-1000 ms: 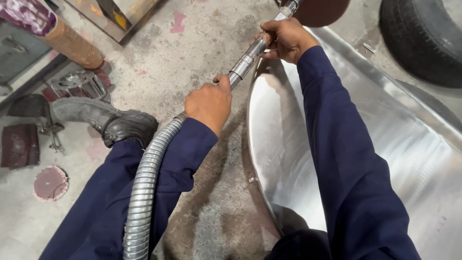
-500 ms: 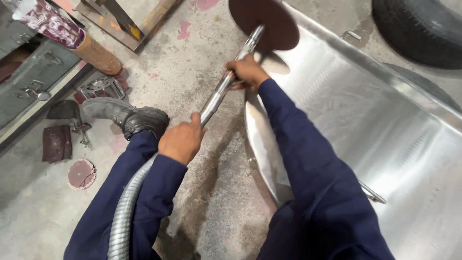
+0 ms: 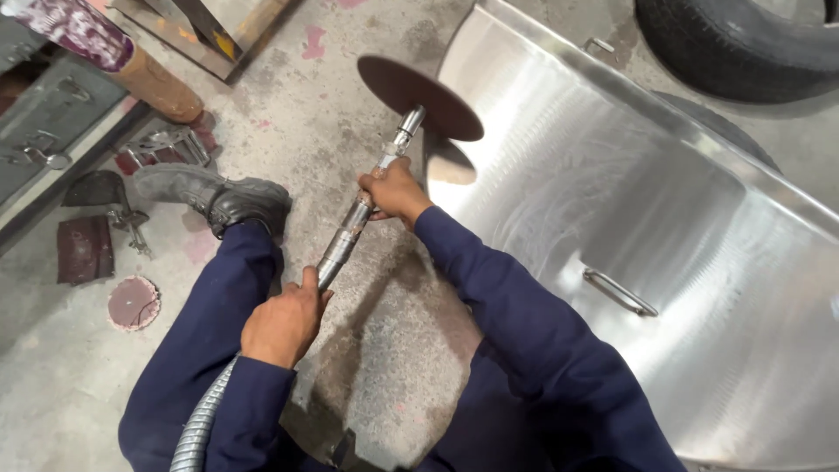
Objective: The person sits on the workshop floor holding a pneumatic die grinder with a sanding disc and sands the surface of a large curved stainless steel tank lid, moving the spinning disc across the metal and repositioning the panel between passes.
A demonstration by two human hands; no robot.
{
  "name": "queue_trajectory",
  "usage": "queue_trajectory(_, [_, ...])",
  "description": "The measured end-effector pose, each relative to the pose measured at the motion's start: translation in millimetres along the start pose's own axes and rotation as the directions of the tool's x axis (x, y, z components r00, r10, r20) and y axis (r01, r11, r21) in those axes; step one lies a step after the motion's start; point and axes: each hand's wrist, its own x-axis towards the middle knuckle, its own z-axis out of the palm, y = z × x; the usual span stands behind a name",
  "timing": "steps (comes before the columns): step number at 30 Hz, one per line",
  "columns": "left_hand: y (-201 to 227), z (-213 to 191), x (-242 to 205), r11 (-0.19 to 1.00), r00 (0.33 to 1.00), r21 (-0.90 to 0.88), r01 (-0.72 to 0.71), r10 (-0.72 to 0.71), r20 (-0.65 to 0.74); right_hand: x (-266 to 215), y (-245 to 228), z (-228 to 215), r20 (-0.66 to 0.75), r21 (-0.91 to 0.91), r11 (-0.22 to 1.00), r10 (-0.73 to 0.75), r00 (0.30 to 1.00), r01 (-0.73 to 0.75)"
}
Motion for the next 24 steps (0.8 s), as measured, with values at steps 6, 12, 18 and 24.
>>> queue_trajectory(6, [-2.5, -0.8, -16.9, 0.999, 0.999, 0.006, 0.036, -0.036, 0.027, -33.0, -16.3, 9.6, -0.012, -0.044, 0.995, 0.092, 0.996, -0.093])
queue_trajectory(12, [-9.8, 0.5, -32.8, 0.998, 0.996, 0.007, 0.060, -0.060, 0.059, -42.8, -6.8, 24.0, 0.026, -0.024, 0.995, 0.101, 0.995, -0.100])
queue_trajectory(18, [-20.0, 2.7, -37.6, 0.996, 0.993, -0.002, 0.084, -0.084, 0.083, -44.3, 1.1, 42.6, -0.049, -0.014, 0.999, 0.040, 0.998, -0.041])
queue_trajectory(24, [-17.4, -15.7, 1.8, 0.998, 0.997, 0.050, 0.050, -0.052, 0.051, 1.4, -2.5, 22.8, -0.003, 0.052, 0.998, 0.045, 0.999, -0.045])
